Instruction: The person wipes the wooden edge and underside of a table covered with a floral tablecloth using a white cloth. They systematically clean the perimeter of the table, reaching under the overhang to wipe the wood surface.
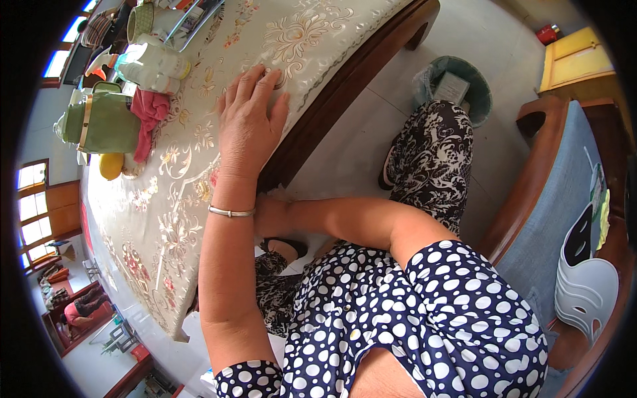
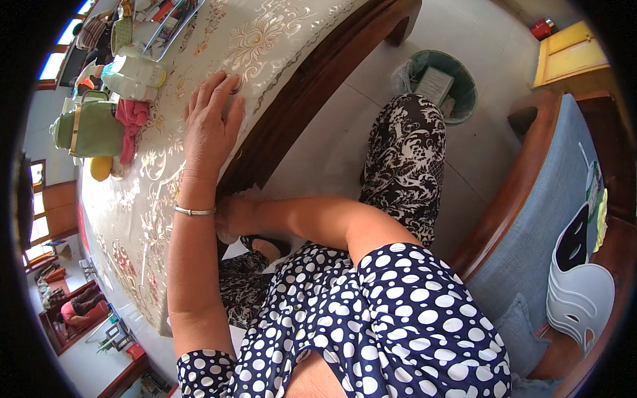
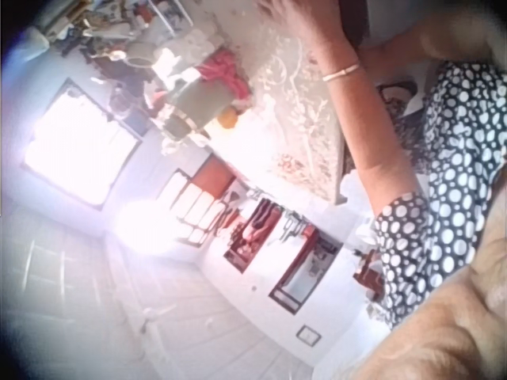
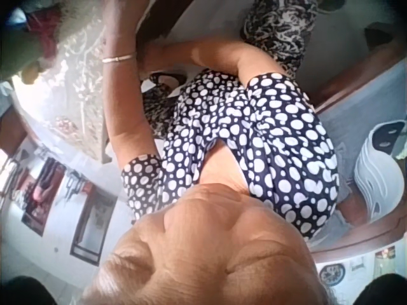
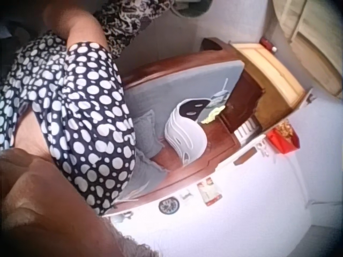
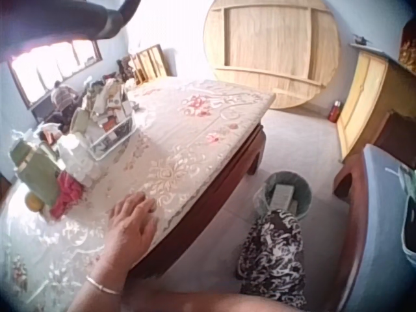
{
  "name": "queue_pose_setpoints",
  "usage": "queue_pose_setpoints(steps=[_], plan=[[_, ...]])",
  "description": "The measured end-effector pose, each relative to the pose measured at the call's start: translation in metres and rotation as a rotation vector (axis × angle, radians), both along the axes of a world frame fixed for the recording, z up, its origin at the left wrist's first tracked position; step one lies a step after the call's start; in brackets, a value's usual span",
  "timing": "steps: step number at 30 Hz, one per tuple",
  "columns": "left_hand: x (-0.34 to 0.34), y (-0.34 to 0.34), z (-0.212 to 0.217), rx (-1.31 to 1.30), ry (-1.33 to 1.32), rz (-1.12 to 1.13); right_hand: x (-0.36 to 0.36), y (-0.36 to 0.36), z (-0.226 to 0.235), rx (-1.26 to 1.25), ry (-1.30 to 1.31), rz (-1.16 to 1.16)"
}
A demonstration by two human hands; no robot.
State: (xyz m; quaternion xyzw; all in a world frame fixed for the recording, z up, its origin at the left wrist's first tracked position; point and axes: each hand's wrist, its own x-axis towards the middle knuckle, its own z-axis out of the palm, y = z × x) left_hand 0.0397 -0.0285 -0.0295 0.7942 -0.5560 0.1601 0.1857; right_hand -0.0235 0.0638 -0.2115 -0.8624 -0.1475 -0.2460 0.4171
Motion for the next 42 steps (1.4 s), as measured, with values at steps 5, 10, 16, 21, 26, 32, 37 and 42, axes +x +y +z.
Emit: queue_pose_setpoints(steps=[5, 10, 16, 21, 26, 32, 37, 42], plan=[[0.003, 0.006, -0.003, 0.001, 0.010, 0.007, -0.020, -0.033, 0.001, -0.445, -0.239, -0.060], [0.005, 0.005, -0.003, 0.005, 0.002, 0.003, -0.035, -0.095, 0.013, -0.549, -0.074, -0.121], [0.008, 0.005, -0.006, 0.006, -0.001, -0.003, -0.047, -0.174, 0.027, -0.711, -0.060, -0.169], [0.006, 0.004, -0.005, 0.010, -0.017, -0.015, -0.051, -0.245, 0.016, -0.770, 0.069, -0.382], [0.006, 0.005, -0.002, 0.020, -0.012, -0.020, -0.060, -0.297, 0.028, -0.742, 0.126, -0.641], [0.005, 0.004, -0.003, 0.032, 0.000, 0.000, -0.051, -0.269, 0.013, -0.532, 0.234, -0.860], [0.002, 0.004, 0.000, 0.042, -0.004, 0.020, -0.054, -0.220, 0.022, -0.578, 0.110, -0.553], [0.001, 0.004, -0.001, 0.017, -0.002, 0.025, -0.049, -0.158, 0.017, -0.578, 0.028, -0.348]])
